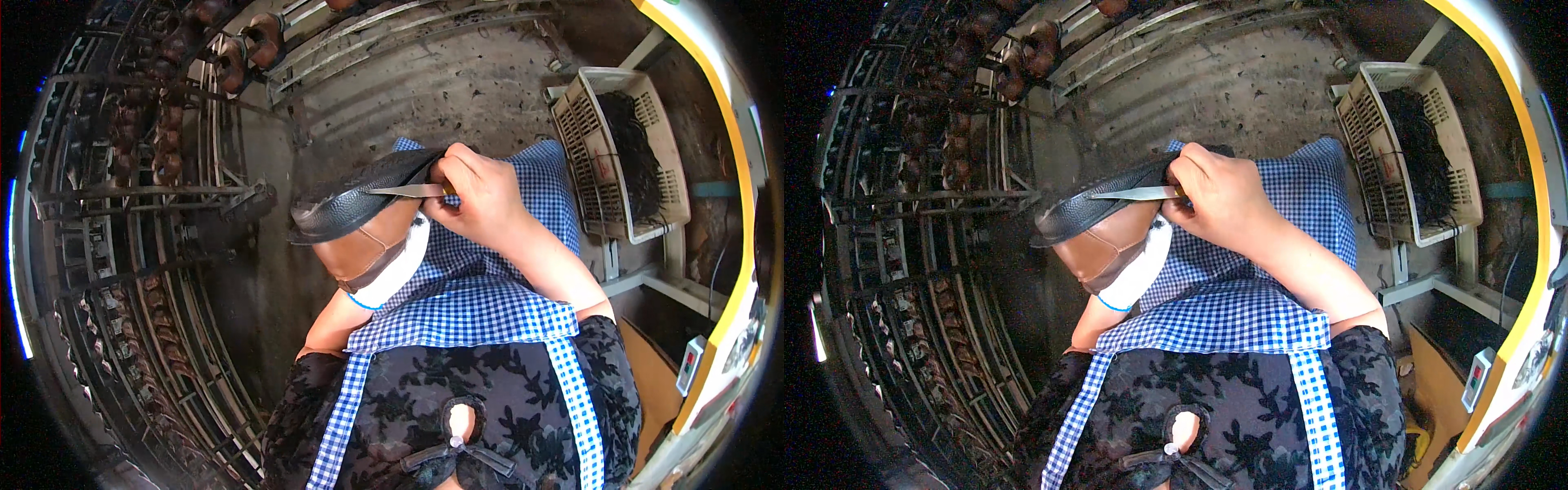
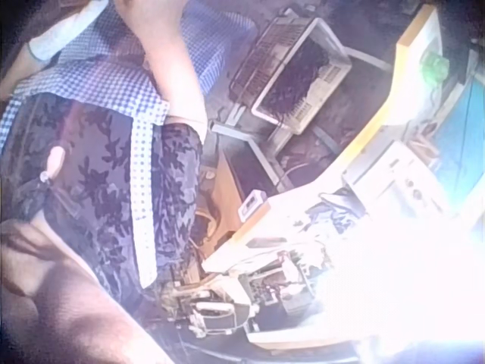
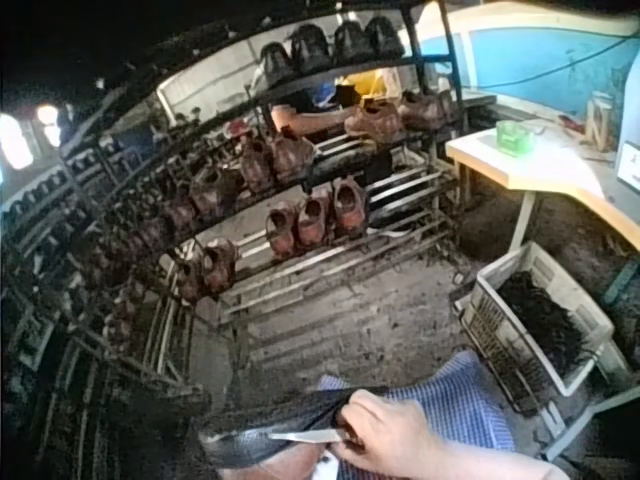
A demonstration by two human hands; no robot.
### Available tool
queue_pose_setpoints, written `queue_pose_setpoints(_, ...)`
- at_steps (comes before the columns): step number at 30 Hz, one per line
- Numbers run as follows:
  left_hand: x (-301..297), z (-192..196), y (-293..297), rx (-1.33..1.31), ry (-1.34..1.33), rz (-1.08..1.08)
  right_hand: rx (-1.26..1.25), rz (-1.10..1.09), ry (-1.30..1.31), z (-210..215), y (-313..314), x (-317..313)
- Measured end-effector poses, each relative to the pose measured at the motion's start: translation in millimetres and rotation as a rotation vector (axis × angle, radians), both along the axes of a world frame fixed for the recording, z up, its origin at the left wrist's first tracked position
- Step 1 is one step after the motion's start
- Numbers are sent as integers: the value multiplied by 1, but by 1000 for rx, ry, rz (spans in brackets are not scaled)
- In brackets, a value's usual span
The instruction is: Trimming excess material from the edges of shoes using a small knife.
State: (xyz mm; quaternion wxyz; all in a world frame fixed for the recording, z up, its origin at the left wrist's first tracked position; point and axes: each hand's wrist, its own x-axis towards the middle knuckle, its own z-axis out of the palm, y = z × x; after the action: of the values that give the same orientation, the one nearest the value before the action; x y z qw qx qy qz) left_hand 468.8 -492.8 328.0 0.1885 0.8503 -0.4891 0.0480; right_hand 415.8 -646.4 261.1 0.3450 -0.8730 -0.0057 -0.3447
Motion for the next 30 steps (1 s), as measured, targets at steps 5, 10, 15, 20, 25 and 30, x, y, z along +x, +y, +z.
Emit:
queue_pose_setpoints(5,-3,-47,12,-162,220,98,-55,21,32,-4,-4,-6)
queue_pose_setpoints(10,-9,-61,24,-214,515,117,-87,93,55,-3,-9,-10)
queue_pose_setpoints(15,-6,-58,22,-238,717,84,-102,167,79,0,-18,-11)
queue_pose_setpoints(20,7,-57,24,-259,909,13,16,258,212,-1,-32,-8)
queue_pose_setpoints(25,18,-53,17,-251,1223,36,393,373,406,-11,-44,-10)
queue_pose_setpoints(30,21,-44,17,-235,1372,89,624,399,490,-17,-49,-16)
